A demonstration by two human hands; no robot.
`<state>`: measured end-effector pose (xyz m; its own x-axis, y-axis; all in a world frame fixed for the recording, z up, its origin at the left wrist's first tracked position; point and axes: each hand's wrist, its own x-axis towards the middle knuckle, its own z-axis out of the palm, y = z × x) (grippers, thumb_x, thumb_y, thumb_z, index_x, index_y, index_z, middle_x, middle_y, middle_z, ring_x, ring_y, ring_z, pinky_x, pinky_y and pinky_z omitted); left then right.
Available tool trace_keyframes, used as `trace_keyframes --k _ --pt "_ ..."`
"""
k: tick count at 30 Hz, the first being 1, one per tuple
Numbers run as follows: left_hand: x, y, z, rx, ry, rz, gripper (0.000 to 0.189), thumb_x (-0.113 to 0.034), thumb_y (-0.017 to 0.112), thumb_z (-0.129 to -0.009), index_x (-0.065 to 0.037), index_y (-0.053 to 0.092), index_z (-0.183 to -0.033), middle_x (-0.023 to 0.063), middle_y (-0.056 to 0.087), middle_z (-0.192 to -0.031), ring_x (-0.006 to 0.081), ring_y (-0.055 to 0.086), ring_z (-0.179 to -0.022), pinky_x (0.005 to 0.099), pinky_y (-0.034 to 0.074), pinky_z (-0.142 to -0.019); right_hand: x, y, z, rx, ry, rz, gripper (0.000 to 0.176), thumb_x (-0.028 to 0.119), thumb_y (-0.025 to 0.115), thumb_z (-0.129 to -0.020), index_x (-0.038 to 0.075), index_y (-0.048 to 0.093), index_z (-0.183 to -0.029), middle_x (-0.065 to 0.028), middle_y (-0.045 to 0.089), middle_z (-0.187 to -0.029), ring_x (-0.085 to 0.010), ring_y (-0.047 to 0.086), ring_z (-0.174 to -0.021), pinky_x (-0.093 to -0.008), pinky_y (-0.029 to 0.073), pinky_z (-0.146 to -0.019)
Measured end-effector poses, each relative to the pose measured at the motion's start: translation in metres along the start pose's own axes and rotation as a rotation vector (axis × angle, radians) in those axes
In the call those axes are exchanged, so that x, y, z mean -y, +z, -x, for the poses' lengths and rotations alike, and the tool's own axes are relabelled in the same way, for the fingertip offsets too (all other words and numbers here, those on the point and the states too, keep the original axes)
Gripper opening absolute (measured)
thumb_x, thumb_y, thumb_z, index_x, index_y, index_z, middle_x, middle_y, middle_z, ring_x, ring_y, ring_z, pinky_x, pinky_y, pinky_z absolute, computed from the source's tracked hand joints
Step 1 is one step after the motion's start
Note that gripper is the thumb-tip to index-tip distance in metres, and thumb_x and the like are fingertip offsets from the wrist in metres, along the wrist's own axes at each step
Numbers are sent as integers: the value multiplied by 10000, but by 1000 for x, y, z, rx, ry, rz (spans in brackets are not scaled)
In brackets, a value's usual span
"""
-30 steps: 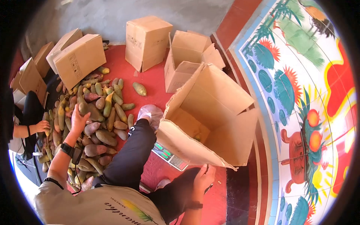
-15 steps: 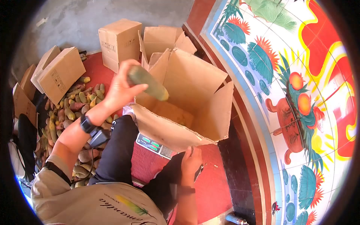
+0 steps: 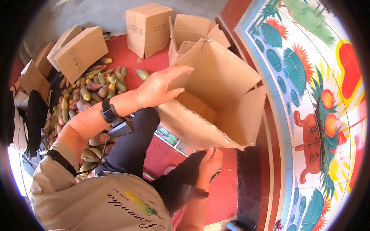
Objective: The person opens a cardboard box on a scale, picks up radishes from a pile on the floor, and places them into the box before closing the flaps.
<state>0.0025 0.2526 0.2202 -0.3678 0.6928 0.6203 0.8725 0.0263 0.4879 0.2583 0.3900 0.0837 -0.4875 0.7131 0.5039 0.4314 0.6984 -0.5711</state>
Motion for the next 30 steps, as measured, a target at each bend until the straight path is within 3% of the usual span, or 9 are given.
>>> trace_keyframes --k 3,4,8,10,14,19,21,25,30 --pt "4 -37 23 -21 -115 71 518 -21 633 -786 -56 470 -1276 121 548 -1232 255 581 -1053 330 485 -860 -7 1 1 -12 1 35 195 143 534 -900 -42 584 -939 -197 578 -865 -369 564 -793 -421 454 -710" --pt "13 -46 34 -106 -40 21 454 -27 621 -798 -44 500 -1235 125 571 -1193 249 587 -1036 326 484 -854 -8 1 1 5 -6 21 195 143 534 -900 -42 584 -939 -197 578 -865 -369 564 -793 -421 454 -710" --pt "59 -95 96 10 -344 -101 234 -71 598 -826 -15 587 -1053 136 638 -953 255 628 -879 323 495 -755 -14 2 2 17 -10 37 234 179 512 -918 -36 591 -967 -191 613 -896 -340 588 -820 -399 459 -747" --pt "82 -112 140 14 -457 -265 172 -119 581 -819 -54 611 -975 154 633 -901 358 602 -844 411 487 -725 -11 3 1 -12 21 37 238 181 513 -920 -37 594 -974 -191 620 -898 -328 595 -815 -388 466 -748" --pt "136 -135 260 89 -740 -468 166 -198 574 -813 -54 584 -897 187 595 -804 398 578 -816 451 479 -716 -14 3 0 29 48 36 221 144 520 -911 -54 593 -977 -190 614 -914 -331 590 -833 -390 465 -762" --pt "180 -138 418 410 -1174 -578 263 -282 535 -828 -83 619 -979 201 634 -937 393 606 -863 470 492 -747 -22 5 -1 62 71 47 230 127 523 -911 -72 587 -1006 -199 623 -956 -327 599 -865 -387 470 -785" --pt "179 -130 453 686 -1455 -671 312 -299 562 -815 -111 630 -1054 184 650 -985 363 625 -893 439 502 -792 -30 7 0 65 42 57 228 124 523 -910 -73 587 -1005 -199 624 -959 -328 599 -866 -385 470 -786" --pt "151 -112 491 685 -1548 -571 344 -303 594 -795 -142 634 -1095 151 633 -1067 321 598 -1008 421 475 -874 -25 6 -1 47 -42 101 219 114 526 -907 -71 588 -1005 -199 624 -966 -331 598 -869 -382 471 -786" --pt "126 -94 490 805 -1399 -783 360 -263 641 -756 -158 630 -1100 97 499 -1172 273 417 -1185 448 339 -992 -21 3 0 58 -22 125 211 114 533 -906 -63 592 -1006 -193 626 -948 -329 599 -851 -386 472 -773"
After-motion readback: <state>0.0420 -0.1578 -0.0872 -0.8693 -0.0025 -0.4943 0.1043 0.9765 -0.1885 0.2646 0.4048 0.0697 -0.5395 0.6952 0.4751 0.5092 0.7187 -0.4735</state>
